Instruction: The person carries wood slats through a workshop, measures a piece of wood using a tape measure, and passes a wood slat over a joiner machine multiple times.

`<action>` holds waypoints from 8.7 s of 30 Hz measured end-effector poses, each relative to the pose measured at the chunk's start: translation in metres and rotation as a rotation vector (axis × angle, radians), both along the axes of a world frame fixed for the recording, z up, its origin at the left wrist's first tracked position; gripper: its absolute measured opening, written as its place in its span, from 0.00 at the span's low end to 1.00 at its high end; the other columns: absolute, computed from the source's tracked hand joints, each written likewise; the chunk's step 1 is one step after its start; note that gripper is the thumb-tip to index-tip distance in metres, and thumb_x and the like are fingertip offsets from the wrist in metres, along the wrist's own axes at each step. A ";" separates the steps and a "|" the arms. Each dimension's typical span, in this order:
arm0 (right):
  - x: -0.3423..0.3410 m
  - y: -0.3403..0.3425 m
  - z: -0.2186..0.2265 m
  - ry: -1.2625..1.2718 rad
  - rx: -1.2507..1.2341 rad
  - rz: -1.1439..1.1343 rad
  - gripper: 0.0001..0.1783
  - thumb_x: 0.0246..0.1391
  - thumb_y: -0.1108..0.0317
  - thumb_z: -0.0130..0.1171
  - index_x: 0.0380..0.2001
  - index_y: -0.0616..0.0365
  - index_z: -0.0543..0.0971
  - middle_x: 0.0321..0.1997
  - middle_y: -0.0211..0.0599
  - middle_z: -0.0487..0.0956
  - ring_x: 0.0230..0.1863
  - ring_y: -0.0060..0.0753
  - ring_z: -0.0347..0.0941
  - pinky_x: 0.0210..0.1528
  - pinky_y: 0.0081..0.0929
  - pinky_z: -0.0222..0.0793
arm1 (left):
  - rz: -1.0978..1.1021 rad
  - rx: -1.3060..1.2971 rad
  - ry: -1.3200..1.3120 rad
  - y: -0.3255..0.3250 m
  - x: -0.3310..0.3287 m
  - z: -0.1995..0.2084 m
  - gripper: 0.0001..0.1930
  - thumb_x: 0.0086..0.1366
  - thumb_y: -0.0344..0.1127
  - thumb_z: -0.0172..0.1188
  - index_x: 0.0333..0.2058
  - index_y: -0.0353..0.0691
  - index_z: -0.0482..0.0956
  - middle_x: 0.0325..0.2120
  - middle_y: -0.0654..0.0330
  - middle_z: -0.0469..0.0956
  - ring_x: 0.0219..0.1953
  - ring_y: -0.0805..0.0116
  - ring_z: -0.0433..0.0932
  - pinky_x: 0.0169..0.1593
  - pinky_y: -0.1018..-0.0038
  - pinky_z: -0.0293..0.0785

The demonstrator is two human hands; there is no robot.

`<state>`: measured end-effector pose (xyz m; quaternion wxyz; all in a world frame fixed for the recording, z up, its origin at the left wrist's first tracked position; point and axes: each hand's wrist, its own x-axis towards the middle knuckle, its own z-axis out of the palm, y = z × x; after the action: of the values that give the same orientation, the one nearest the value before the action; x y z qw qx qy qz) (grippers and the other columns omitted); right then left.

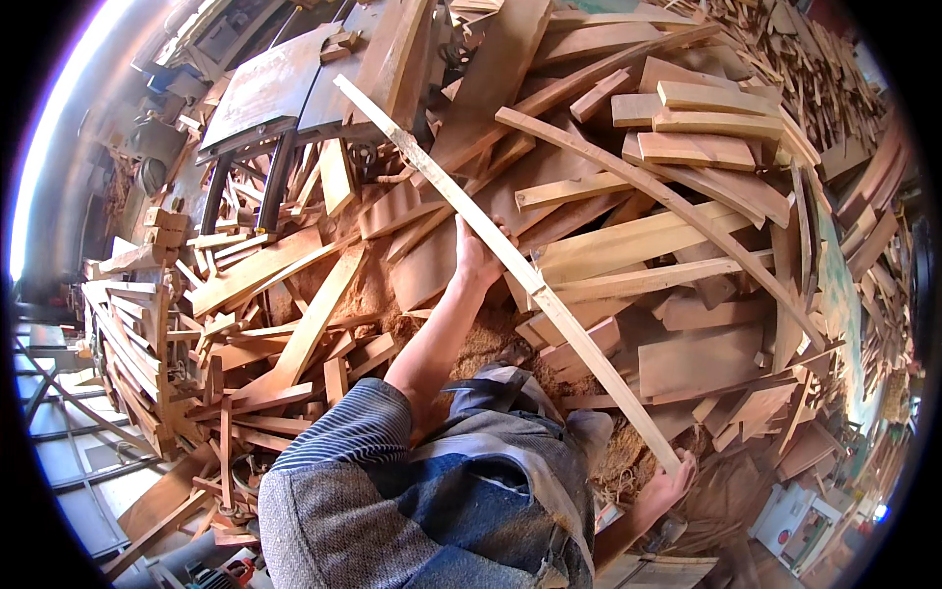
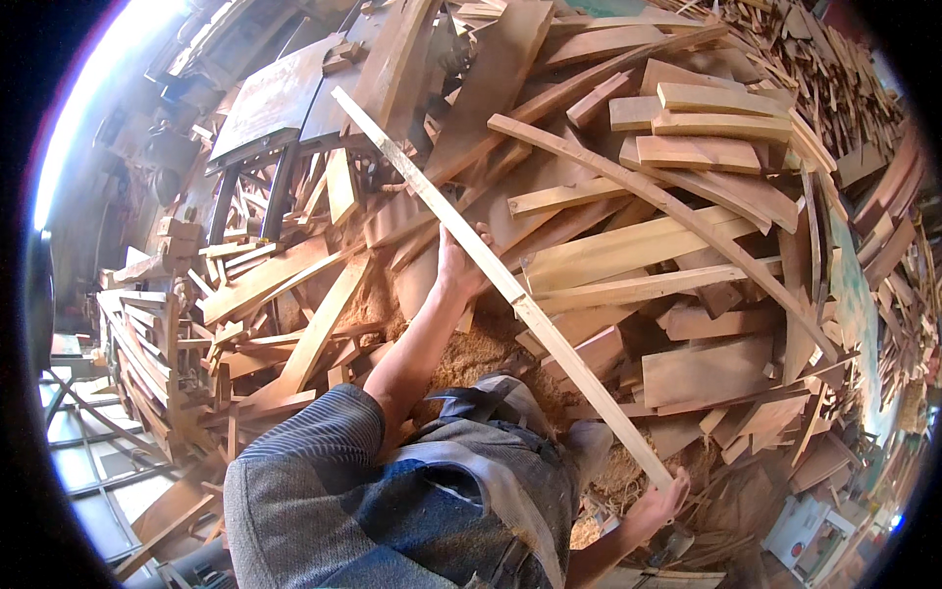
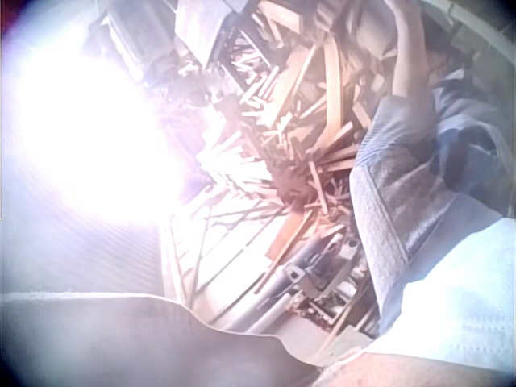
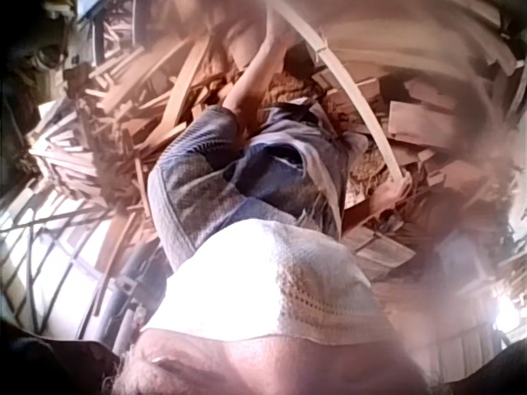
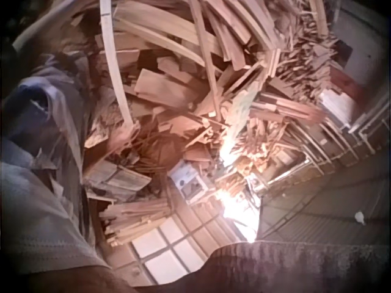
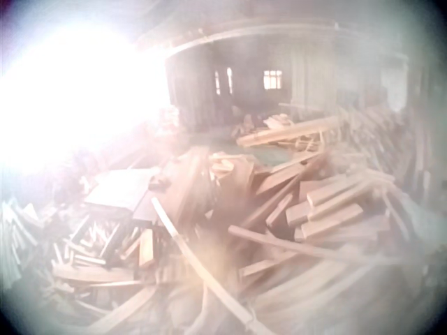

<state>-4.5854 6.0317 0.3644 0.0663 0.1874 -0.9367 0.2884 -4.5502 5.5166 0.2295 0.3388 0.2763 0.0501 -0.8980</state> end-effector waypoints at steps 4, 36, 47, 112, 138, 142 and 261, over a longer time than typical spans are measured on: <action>-0.002 0.015 -0.022 -0.228 -0.406 -0.143 0.18 0.69 0.62 0.47 0.53 0.64 0.72 0.51 0.42 0.72 0.55 0.40 0.68 0.59 0.42 0.63 | -0.021 -0.033 0.010 -0.004 0.000 -0.006 0.32 0.71 0.70 0.35 0.32 0.45 0.70 0.27 0.60 0.74 0.27 0.63 0.74 0.34 0.62 0.74; -0.014 0.016 -0.029 -0.531 -1.049 -0.318 0.20 0.68 0.60 0.48 0.55 0.64 0.72 0.54 0.44 0.73 0.57 0.41 0.68 0.61 0.43 0.64 | -0.033 -0.219 -0.407 -0.068 0.024 -0.033 0.32 0.65 0.69 0.52 0.45 0.42 0.76 0.36 0.53 0.81 0.43 0.56 0.80 0.52 0.56 0.75; -0.027 0.050 -0.052 -0.620 -1.386 -0.286 0.22 0.71 0.58 0.46 0.57 0.64 0.71 0.52 0.42 0.77 0.52 0.38 0.74 0.60 0.41 0.70 | 0.034 -0.152 -0.239 -0.049 0.025 -0.001 0.31 0.72 0.65 0.42 0.56 0.42 0.65 0.44 0.41 0.76 0.41 0.47 0.77 0.48 0.48 0.75; 0.030 0.047 -0.070 -0.453 -0.322 -0.502 0.17 0.66 0.70 0.45 0.54 0.68 0.73 0.51 0.43 0.77 0.51 0.41 0.74 0.54 0.39 0.73 | -0.221 -0.081 0.521 -0.033 -0.020 0.013 0.12 0.71 0.42 0.51 0.32 0.43 0.76 0.21 0.72 0.75 0.24 0.75 0.74 0.30 0.78 0.68; -0.001 0.038 -0.057 -0.435 -0.677 -0.471 0.19 0.70 0.61 0.46 0.53 0.64 0.74 0.49 0.43 0.77 0.52 0.40 0.74 0.56 0.37 0.68 | -0.273 0.000 0.649 -0.019 0.000 -0.007 0.22 0.73 0.50 0.51 0.47 0.34 0.75 0.24 0.70 0.73 0.22 0.74 0.73 0.31 0.75 0.65; -0.005 0.026 -0.051 -0.349 -0.504 -0.377 0.19 0.69 0.61 0.47 0.54 0.64 0.73 0.50 0.43 0.76 0.53 0.40 0.73 0.58 0.36 0.66 | -0.247 0.001 0.625 -0.020 0.003 -0.007 0.18 0.72 0.49 0.52 0.43 0.37 0.75 0.24 0.69 0.73 0.21 0.75 0.73 0.29 0.76 0.65; 0.569 -0.086 -0.152 -0.485 -0.448 -1.854 0.28 0.42 0.65 0.70 0.48 0.62 0.76 0.43 0.54 0.78 0.46 0.62 0.74 0.50 0.47 0.71 | -1.729 -2.651 0.629 0.684 0.042 -0.105 0.21 0.60 0.48 0.62 0.35 0.30 0.78 0.28 0.47 0.81 0.33 0.52 0.82 0.41 0.58 0.75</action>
<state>-4.0164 5.9457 0.2123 0.1061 -0.7029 -0.6245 0.3236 -4.5078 6.2009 0.1240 0.2782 0.4380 0.8210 0.2380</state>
